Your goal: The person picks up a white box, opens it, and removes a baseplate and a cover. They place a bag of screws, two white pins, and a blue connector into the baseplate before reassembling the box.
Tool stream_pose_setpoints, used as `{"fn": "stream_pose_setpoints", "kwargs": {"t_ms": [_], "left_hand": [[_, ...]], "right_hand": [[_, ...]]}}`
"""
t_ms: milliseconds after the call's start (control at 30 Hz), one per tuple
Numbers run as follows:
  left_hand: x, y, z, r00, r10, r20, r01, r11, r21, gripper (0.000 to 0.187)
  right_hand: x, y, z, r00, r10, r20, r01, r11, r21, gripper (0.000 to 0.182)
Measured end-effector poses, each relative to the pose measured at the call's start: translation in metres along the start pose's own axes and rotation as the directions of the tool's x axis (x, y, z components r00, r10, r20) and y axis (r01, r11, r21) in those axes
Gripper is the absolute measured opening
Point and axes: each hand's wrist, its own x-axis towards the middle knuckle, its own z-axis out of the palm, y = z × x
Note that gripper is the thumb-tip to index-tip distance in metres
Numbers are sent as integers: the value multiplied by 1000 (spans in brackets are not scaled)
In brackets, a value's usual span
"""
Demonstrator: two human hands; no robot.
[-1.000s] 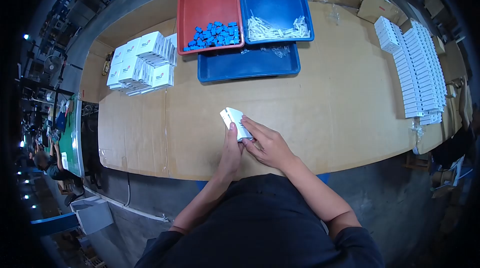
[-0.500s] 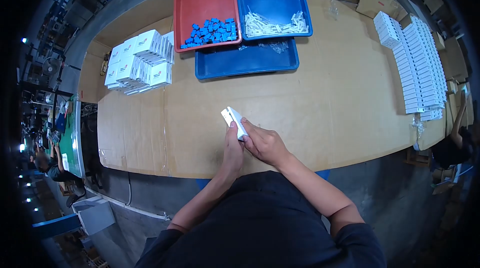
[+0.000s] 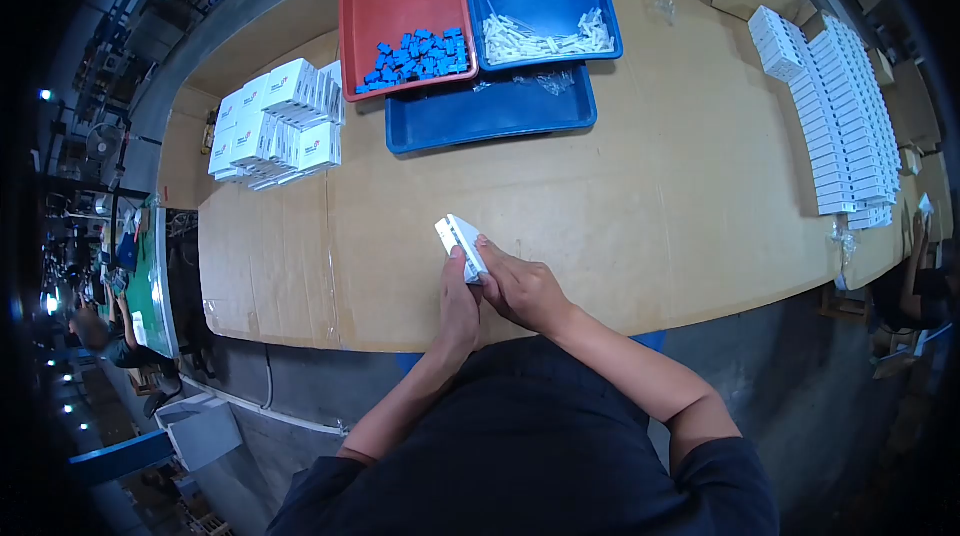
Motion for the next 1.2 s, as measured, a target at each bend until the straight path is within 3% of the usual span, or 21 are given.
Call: {"fn": "stream_pose_setpoints", "kwargs": {"t_ms": [33,100,133,200,233,267,300,333,400,500,633,700,733,800,833,900,1000,1133,1200], "left_hand": [[3,-5,-5,1000,0,3,0,1000,6,36],[12,-7,-14,992,-95,85,106,984,-143,45],[13,-6,-16,991,-92,92,104,985,-138,45],[13,-1,-16,989,70,128,-52,989,-141,61],[13,4,-17,989,71,129,-52,988,-142,61],[11,10,-19,967,138,213,-141,990,1,75],[9,15,-21,934,188,304,-238,961,137,92],[8,20,-21,934,188,303,-238,961,137,92],[9,26,-19,834,316,452,-446,868,218,106],[10,31,-16,830,313,462,-473,833,286,110],[17,32,-21,773,361,522,-593,703,392,105],[14,27,-15,877,283,388,-330,942,59,88],[13,27,-13,879,282,385,-329,942,60,88],[12,29,-7,931,109,349,-103,994,-38,86],[10,30,-3,931,109,349,-102,994,-39,86],[7,31,5,949,184,256,-184,983,-24,82],[6,33,14,937,308,166,-318,947,42,88],[5,37,18,918,362,161,-362,932,-31,91],[2,36,18,916,372,151,-367,928,-62,96]], "right_hand": [[0,-1,-2,1000,2,-6,-2,1000,0,45],[3,-4,-12,971,159,179,-170,984,46,43],[6,-1,-17,972,160,170,-169,985,43,43],[12,4,-27,959,179,218,-229,946,229,43],[13,4,-31,959,178,218,-228,947,228,43],[14,4,-35,879,399,261,-473,800,369,43],[17,1,-38,742,580,337,-665,572,480,43],[21,-2,-42,741,579,338,-666,571,480,43],[32,-7,-48,572,601,559,-788,213,577,46],[38,-8,-47,625,514,588,-741,155,653,51],[41,-6,-46,700,520,489,-681,281,676,57],[38,-7,-38,801,472,367,-576,442,688,63],[36,-9,-33,800,471,371,-578,440,687,63],[33,-17,-24,854,427,299,-497,497,711,66],[35,-21,-24,853,427,300,-498,498,710,66],[41,-31,-28,943,312,118,-334,885,324,62],[44,-39,-29,941,322,103,-337,867,367,60],[38,-42,-22,949,298,99,-314,886,343,59],[37,-47,-21,973,226,40,-227,926,303,58]]}}
